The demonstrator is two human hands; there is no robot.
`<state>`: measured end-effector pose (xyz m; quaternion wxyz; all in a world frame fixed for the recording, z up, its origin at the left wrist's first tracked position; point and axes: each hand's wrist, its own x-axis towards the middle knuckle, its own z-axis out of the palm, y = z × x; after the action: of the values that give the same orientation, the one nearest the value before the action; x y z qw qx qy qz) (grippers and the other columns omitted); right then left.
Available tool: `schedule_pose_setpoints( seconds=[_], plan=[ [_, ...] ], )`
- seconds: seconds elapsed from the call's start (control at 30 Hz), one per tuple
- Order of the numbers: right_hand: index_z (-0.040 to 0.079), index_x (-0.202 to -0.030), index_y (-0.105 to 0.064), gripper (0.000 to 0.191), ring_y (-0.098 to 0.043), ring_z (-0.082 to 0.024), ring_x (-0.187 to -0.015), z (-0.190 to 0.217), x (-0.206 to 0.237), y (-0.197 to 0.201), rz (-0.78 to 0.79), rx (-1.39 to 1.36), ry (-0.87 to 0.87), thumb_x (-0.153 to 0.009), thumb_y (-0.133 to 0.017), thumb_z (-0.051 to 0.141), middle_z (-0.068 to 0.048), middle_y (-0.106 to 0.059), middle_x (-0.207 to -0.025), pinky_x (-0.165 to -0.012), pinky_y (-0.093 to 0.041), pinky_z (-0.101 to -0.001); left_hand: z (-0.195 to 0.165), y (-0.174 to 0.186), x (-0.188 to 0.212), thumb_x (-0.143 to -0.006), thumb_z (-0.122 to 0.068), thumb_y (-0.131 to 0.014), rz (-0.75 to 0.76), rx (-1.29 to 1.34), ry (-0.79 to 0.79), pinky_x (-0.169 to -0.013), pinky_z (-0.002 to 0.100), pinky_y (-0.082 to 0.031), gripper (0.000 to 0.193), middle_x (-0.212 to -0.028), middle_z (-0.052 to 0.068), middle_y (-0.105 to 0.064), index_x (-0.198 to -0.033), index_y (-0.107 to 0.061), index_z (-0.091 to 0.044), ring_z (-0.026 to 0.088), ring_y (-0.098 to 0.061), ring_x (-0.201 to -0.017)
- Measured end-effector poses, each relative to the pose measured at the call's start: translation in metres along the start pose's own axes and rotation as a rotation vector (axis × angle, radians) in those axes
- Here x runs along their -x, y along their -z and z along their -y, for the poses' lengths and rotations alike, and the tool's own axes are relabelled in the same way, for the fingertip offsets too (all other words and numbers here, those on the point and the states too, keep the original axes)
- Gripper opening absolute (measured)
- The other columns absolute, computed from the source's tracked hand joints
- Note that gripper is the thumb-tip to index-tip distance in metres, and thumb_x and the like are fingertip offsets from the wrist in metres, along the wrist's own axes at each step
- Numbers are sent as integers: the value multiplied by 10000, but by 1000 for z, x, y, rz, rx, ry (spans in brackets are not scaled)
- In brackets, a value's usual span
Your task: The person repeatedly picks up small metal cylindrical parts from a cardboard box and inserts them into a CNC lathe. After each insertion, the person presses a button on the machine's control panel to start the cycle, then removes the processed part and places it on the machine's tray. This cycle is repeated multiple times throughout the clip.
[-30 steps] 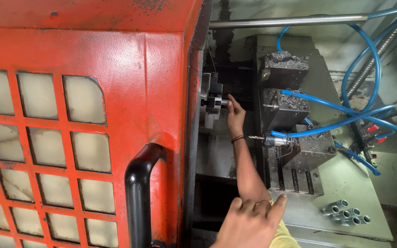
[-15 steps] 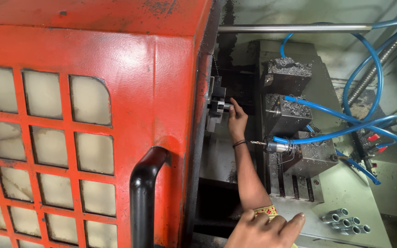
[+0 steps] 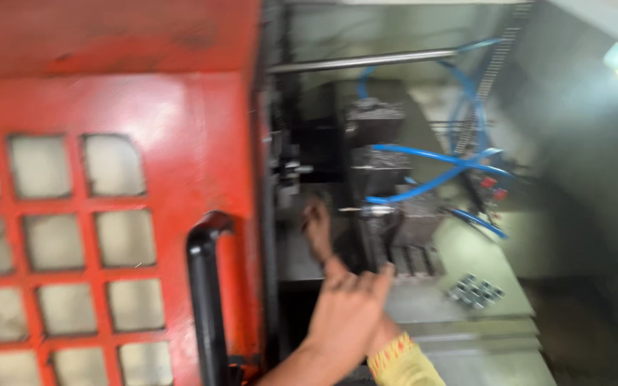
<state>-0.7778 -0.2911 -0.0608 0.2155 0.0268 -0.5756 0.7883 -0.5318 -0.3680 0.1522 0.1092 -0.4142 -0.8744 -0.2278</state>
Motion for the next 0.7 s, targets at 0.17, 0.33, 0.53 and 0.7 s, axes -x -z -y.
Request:
schedule_pose_setpoints(
  seconds=[0.17, 0.33, 0.53, 0.7],
  plan=[
    [13, -1011, -610, 163, -567, -120, -862, 105, 184, 84, -64, -49, 75, -1121, -615, 133, -22, -593, -943, -718, -506, -300, -27, -4, 9, -707, -112, -676, -239, -199, -108, -842, 439, -489, 582, -1038, 111, -713, -1281, -618, -38, 294, -678, -1016],
    [-22, -1063, -677, 183, -688, -218, -826, 276, 296, 216, -490, 198, 343, -1004, -584, 124, -113, -695, -1022, -770, -602, -392, -51, -17, 21, -892, -161, -654, 34, 11, -179, -795, 428, -478, 414, -1053, 56, -728, -1298, -635, -83, 254, -661, -912],
    [-33, -1379, -633, 308, -564, -92, -860, 452, 337, 391, -960, 658, 744, -1115, -516, 74, -17, -586, -951, -771, -553, -270, -69, -27, 33, -891, -192, -659, 43, 78, -284, -787, 397, -478, 397, -1073, 56, -747, -1276, -646, -97, 230, -681, -905],
    [75, -1406, -600, 492, -616, -101, -735, 499, 289, 482, -994, 619, 413, -931, -489, 18, 3, -597, -846, -573, -618, -309, -69, -32, 38, -898, -208, -651, 84, 56, -287, -803, 393, -476, 429, -1072, 37, -751, -1318, -643, -124, 222, -684, -906]
  ],
)
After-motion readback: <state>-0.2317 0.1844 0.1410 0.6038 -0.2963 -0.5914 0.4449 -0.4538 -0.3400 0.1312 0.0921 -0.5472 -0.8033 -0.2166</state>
